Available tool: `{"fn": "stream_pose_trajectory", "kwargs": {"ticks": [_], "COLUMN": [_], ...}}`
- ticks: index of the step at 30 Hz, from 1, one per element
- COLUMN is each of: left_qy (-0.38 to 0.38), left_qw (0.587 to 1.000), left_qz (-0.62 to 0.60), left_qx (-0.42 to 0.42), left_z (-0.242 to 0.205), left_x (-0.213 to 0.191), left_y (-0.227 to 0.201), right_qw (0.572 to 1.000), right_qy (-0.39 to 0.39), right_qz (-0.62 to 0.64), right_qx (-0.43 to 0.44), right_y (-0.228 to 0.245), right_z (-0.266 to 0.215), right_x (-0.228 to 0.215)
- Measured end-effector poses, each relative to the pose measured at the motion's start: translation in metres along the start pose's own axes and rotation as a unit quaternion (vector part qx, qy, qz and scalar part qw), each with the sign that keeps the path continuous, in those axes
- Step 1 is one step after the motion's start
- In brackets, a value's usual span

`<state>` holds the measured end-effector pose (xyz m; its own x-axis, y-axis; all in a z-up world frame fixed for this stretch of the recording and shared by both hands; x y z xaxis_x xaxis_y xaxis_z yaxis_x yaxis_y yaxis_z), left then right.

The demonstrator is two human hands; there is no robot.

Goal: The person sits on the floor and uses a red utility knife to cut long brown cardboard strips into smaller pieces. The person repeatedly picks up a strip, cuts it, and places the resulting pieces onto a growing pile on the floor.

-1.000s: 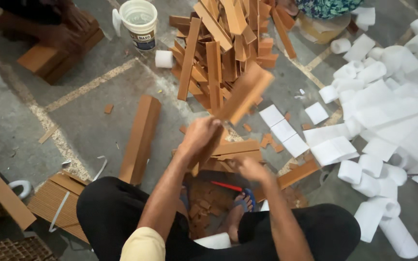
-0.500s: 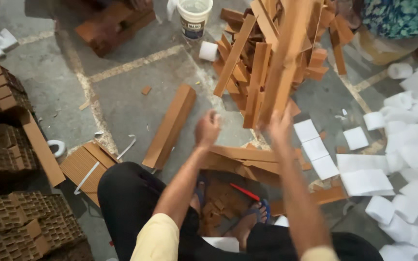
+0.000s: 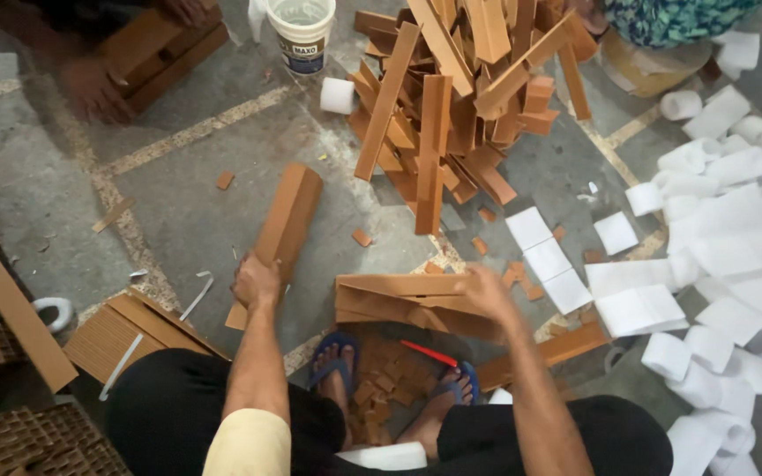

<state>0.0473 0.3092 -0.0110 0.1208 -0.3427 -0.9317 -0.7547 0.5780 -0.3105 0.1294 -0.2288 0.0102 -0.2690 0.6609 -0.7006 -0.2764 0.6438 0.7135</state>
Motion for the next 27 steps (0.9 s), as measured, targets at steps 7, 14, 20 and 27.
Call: {"fn": "stream_pose_trajectory", "kwargs": {"ticks": [7, 14, 20, 27], "left_qy": [0.014, 0.219, 0.237, 0.125], "left_qw": [0.974, 0.886, 0.838, 0.825], "left_qz": [-0.173, 0.025, 0.043, 0.081], "left_qx": [0.145, 0.408, 0.49, 0.546], "left_z": [-0.019, -0.166, -0.211, -0.187], "left_x": [-0.031, 0.072, 0.057, 0.039], "left_y": [-0.097, -0.23, -0.232, -0.207], "right_qw": [0.983, 0.97, 0.958, 0.944], "right_qy": [0.006, -0.058, -0.087, -0.132], "right_qz": [-0.181, -0.214, -0.266, -0.297], "right_qx": [-0.02, -0.1, -0.055, -0.06], "right_y": [0.023, 0.102, 0.098, 0.059], "right_z": [-0.058, -0.082, -0.09, -0.058], "right_x": [0.036, 0.009, 0.002, 0.015]}}
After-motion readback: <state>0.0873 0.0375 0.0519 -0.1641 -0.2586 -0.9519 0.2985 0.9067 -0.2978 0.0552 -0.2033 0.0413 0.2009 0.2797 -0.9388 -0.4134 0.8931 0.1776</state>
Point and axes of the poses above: each hand's wrist, its own z-axis towards the middle knuckle, its own x-axis out of the palm, y = z × x, the point moved 10 cm from there along z, towards the middle knuckle, and after that the axes turned 5 degrees about -x, right-handed, at the moved point
